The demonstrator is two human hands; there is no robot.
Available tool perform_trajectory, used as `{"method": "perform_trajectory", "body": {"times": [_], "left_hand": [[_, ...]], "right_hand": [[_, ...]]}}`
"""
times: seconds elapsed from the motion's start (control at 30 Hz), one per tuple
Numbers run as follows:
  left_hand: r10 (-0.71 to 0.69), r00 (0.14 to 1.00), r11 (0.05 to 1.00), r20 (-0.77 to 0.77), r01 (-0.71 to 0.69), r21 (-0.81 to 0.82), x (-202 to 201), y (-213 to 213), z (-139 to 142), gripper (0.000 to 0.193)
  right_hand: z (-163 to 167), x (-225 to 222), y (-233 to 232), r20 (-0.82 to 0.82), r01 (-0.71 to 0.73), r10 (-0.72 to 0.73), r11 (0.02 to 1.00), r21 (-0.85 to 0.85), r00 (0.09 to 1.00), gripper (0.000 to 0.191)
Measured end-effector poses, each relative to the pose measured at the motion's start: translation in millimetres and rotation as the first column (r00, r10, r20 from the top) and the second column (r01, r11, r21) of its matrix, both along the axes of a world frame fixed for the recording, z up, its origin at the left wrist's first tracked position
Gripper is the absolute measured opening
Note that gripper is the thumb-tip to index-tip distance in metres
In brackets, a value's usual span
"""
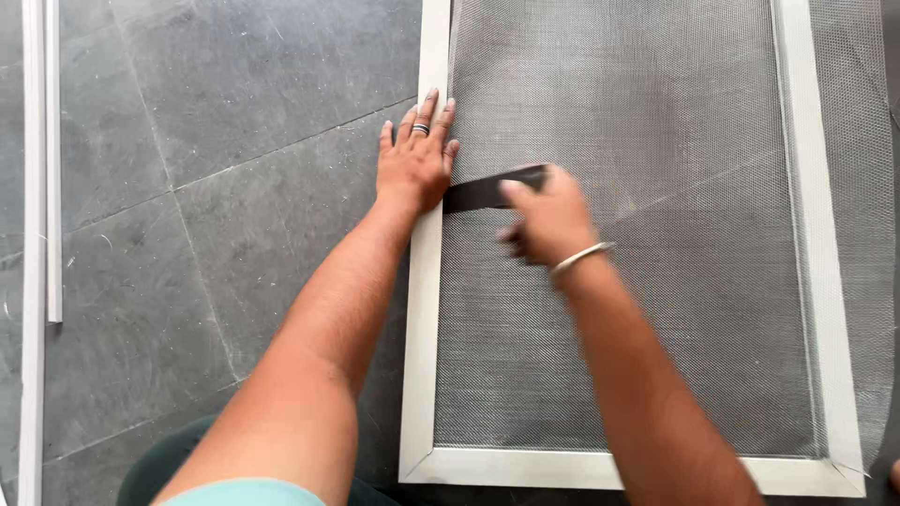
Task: The person sits on the floor fitting mesh fabric into white window screen frames. They press the mesh edge into the frame groove with a flat hand tool, work around the frame perimeter, reposition the mesh and frame, and set finished frames aside with other completed frames.
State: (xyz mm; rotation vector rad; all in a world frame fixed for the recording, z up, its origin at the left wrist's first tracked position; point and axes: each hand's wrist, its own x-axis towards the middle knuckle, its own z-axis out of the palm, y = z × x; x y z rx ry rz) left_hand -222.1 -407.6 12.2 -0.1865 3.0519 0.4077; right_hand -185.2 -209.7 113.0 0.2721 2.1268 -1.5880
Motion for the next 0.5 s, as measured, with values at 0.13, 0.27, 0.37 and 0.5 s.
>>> {"method": "perform_trajectory", "body": {"times": [0.13, 0.27, 0.37, 0.5], "left_hand": [[0.003, 1.0, 0.999, -0.017, -0.002, 0.032, 1.9, 2.8, 4.3, 0.061], [0.014, 1.0, 0.999, 0.012, -0.015, 0.033, 1.1, 1.2, 4.3, 0.058], [0.011, 1.0, 1.0, -0.002, -0.011, 0.01, 2.5, 1.1, 2.7, 0.057], [0.056, 0.997, 0.998, -0.052, -0.057, -0.013, 8.8, 5.8, 6.1, 0.059]], "right_hand": [[21.4, 14.2, -7.6, -0.191, -0.07, 0.102, 0.983, 0.169, 0.976, 0.021], [40.0, 28.5, 7.4, 0.135, -0.002, 0.021, 0.99, -0.144, 0.991, 0.024], [35.2, 62.1, -3.4, -0.02, 0.029, -0.026, 0.983, 0.18, 0.999, 0.021], [15.3, 95.6, 12.0, 0.045, 0.162, -0.158, 0.983, -0.092, 0.986, 0.026]]}}
